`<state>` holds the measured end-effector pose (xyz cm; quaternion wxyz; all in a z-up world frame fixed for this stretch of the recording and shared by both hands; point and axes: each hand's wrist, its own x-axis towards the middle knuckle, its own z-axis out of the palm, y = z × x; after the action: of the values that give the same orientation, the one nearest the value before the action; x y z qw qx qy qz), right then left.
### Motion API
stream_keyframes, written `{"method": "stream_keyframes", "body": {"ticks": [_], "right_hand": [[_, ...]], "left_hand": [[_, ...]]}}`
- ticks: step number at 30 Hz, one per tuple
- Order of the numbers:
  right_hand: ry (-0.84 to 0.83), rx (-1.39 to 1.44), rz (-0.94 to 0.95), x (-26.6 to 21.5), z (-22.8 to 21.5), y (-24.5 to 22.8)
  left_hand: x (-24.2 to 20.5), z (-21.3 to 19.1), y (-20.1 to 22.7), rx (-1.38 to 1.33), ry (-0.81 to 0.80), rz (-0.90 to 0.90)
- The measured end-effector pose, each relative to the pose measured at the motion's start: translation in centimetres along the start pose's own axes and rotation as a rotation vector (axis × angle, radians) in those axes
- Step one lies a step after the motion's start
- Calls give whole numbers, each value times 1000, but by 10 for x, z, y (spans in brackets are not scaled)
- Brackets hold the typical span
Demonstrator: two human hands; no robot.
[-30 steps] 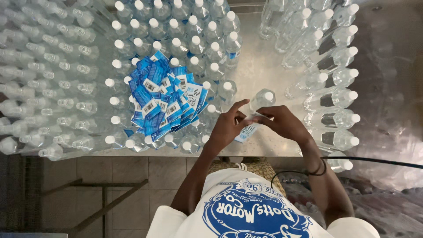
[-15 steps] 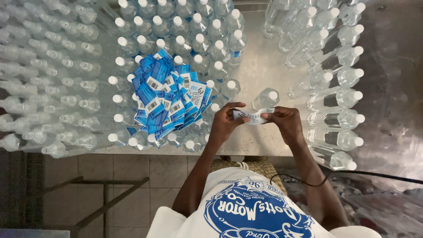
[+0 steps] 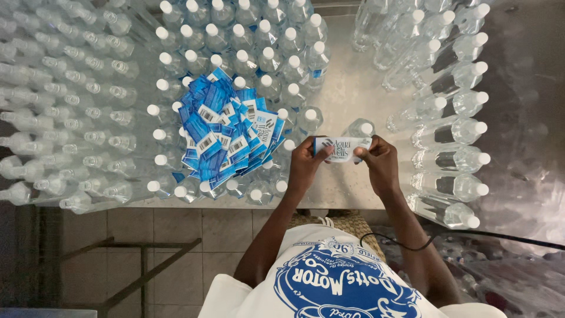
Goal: The person repeatedly picks up clear plastic water bottles and blue labels from a table, wraps each label around a bottle, and places the labeled bottle into a growing stack. The process is continuous and repetitive throughout the clip.
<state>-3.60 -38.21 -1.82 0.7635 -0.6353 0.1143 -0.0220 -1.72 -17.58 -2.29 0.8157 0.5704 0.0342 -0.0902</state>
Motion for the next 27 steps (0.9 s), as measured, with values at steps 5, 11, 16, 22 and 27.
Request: {"method": "stream_keyframes", "body": {"ticks": [5,11,16,22,27], "right_hand": [[85,-53,-39,-3,-6,7],[155,-200,-210,-3,-23,24],[62,-454,-386,-14,-11,6],[-150,-648,-571,-24,1,-17],[-218,-623,-526,-30,-3,-23]], "left_hand": [[-11,23,11,126,205,71],[-38,33,8,-227,31,-81],[-26,28,2,-582,17,-292],[4,7,-39,-638,-14,-257],[9,17,-36,-647,-31,-180]]}}
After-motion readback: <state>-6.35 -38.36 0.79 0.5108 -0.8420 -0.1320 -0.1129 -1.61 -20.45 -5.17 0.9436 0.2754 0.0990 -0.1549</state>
